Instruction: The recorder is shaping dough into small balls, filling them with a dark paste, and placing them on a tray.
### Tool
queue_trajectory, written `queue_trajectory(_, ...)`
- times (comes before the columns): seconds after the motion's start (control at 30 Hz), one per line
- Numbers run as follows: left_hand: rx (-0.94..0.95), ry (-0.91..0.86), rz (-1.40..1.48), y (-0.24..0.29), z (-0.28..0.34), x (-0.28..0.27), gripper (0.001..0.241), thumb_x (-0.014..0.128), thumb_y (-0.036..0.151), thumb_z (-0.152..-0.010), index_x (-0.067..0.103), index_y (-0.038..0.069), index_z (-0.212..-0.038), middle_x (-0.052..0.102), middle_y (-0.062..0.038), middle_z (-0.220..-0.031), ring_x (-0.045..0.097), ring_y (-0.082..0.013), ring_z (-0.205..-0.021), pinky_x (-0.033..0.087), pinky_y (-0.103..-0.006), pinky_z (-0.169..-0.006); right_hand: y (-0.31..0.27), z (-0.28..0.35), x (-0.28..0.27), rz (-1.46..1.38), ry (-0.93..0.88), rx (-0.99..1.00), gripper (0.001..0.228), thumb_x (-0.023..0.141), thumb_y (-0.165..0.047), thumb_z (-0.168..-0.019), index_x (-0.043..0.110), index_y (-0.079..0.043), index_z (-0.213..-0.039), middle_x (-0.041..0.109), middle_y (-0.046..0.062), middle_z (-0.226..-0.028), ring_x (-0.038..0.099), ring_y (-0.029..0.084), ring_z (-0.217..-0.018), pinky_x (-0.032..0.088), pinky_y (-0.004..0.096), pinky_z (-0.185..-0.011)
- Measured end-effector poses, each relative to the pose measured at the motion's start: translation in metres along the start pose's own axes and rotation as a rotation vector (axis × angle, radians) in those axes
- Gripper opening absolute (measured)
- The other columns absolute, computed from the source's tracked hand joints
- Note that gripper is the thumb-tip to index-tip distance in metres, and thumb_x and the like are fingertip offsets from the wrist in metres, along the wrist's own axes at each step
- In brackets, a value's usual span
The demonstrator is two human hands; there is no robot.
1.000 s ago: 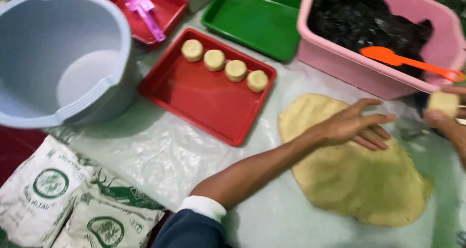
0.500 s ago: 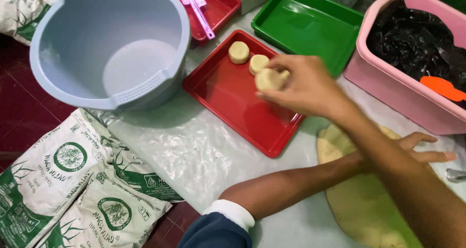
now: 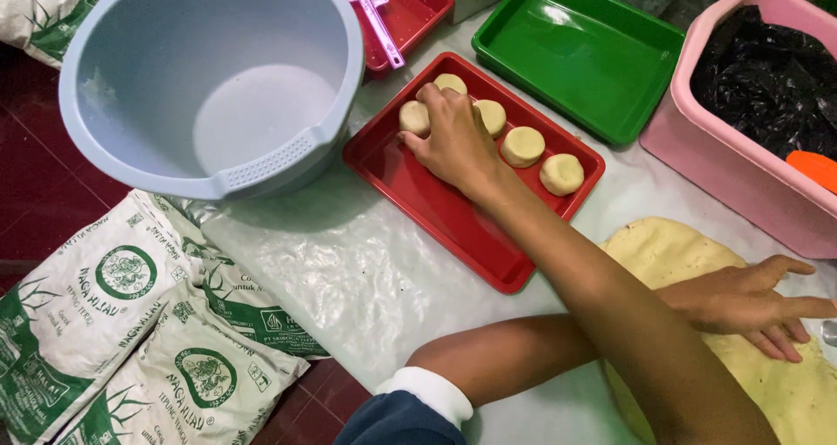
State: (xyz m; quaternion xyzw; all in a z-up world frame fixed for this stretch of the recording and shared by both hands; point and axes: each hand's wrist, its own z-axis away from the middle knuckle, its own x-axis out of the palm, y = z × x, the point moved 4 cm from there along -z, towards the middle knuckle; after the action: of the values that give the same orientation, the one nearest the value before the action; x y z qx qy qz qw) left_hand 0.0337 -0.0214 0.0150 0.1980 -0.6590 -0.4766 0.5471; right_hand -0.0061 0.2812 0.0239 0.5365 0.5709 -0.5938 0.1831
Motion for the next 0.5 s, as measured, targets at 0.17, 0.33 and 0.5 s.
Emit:
queue_trajectory(0.17, -0.004, -0.003, -0.006, 0.008, 0.007, 0.000, 0.131, 0.059, 0.056, -0.051, 0.016, -0.008, -0.158, 0.061, -0.045, -0.106, 0.067, -0.0464, -0.083, 0.058, -0.0480, -0.074, 0.012, 0.004, -0.001, -0.077, -0.009, -0.039, 0.054, 0.082, -0.014, -0.075, 0.063, 0.000, -0.123, 0.068, 0.021, -0.106, 0.073, 0.043, -0.097, 0.063, 0.047, -0.077)
queue_trajectory(0.33, -0.008, -0.009, -0.022, 0.018, 0.014, 0.001, 0.134, 0.059, 0.060, -0.049, 0.017, -0.007, -0.158, 0.061, -0.045, -0.107, 0.067, -0.0463, -0.085, 0.058, -0.0484, -0.076, 0.017, 0.009, -0.005, -0.178, 0.032, -0.051, 0.048, 0.085, -0.004, -0.075, 0.066, 0.003, -0.118, 0.068, 0.020, -0.094, 0.076, 0.031, -0.076, 0.064, 0.037, -0.063)
queue_trajectory(0.5, -0.016, -0.005, -0.029, 0.021, 0.019, 0.005, 0.138, 0.059, 0.064, -0.046, 0.019, -0.006, -0.158, 0.062, -0.044, -0.108, 0.067, -0.0460, -0.087, 0.057, -0.0489, -0.079, -0.004, 0.028, -0.021, -0.103, 0.102, -0.136, 0.051, 0.080, -0.003, -0.077, 0.066, 0.014, -0.122, 0.073, 0.024, -0.112, 0.071, 0.028, -0.078, 0.062, 0.036, -0.074)
